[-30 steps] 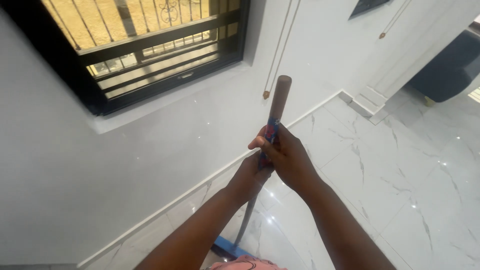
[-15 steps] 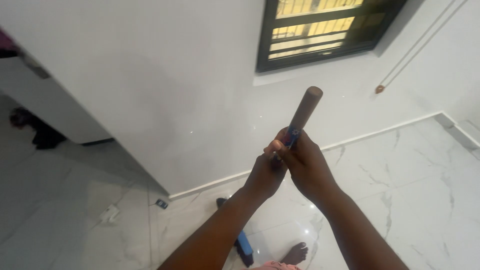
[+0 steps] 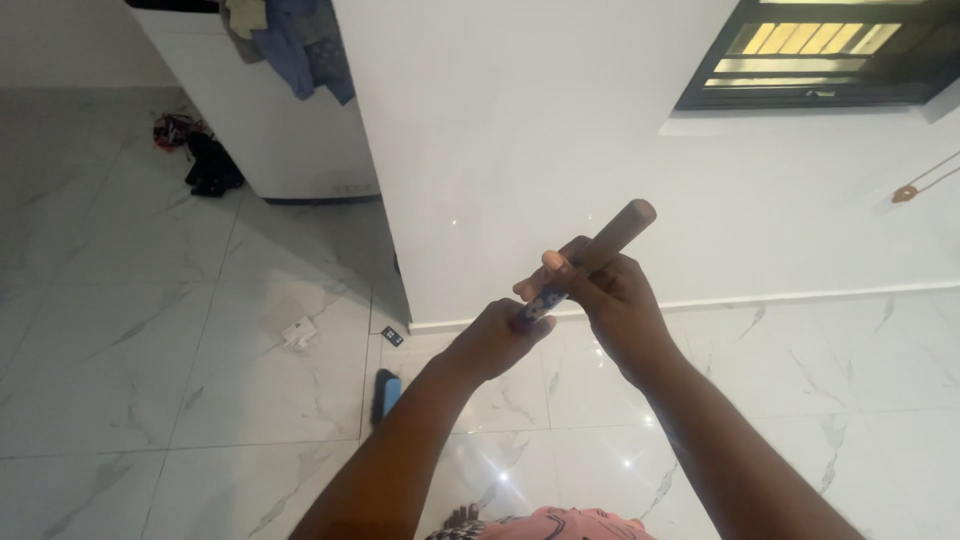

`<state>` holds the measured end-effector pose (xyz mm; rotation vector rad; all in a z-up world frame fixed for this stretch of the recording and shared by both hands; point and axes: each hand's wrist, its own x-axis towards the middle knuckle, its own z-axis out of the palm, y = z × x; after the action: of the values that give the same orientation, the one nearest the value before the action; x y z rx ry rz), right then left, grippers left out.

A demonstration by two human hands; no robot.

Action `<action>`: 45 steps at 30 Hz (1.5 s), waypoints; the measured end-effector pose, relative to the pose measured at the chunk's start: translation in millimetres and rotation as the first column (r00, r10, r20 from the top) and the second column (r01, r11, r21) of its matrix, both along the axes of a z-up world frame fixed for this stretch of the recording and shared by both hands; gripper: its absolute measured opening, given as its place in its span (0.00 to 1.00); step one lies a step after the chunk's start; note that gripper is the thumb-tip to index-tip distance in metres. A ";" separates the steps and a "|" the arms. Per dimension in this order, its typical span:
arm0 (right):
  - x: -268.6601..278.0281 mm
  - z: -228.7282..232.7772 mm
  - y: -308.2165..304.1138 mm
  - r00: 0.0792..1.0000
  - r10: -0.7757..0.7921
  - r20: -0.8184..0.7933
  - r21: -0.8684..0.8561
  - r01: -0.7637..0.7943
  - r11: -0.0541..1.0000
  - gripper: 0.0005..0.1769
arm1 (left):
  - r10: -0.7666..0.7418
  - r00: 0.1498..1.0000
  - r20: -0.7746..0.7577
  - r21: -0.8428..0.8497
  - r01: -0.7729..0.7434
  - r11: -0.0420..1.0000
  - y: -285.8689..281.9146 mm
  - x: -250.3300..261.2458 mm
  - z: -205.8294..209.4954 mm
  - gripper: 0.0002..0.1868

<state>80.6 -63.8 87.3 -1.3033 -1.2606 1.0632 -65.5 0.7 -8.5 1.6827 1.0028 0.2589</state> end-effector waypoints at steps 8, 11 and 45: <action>-32.0 -20.0 1.0 0.996 0.057 -0.071 -0.132 -0.066 0.989 0.24 | -0.065 0.997 -0.036 -0.027 0.064 0.998 -11.6 -51.1 -46.8 0.18; -42.0 -26.2 3.4 0.993 0.085 -0.082 -0.186 -0.100 0.978 0.30 | 0.079 0.996 -0.040 0.068 -0.076 0.995 -23.4 -56.0 -74.3 0.16; 29.9 36.7 -71.7 0.952 -0.086 0.294 -0.215 0.154 0.964 0.32 | -0.122 0.981 0.152 0.015 0.121 0.992 -77.9 97.4 -114.2 0.10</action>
<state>110.6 -135.5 123.9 -1.7426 -1.2699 0.9856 31.9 -77.1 -122.7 1.6958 0.7834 0.3050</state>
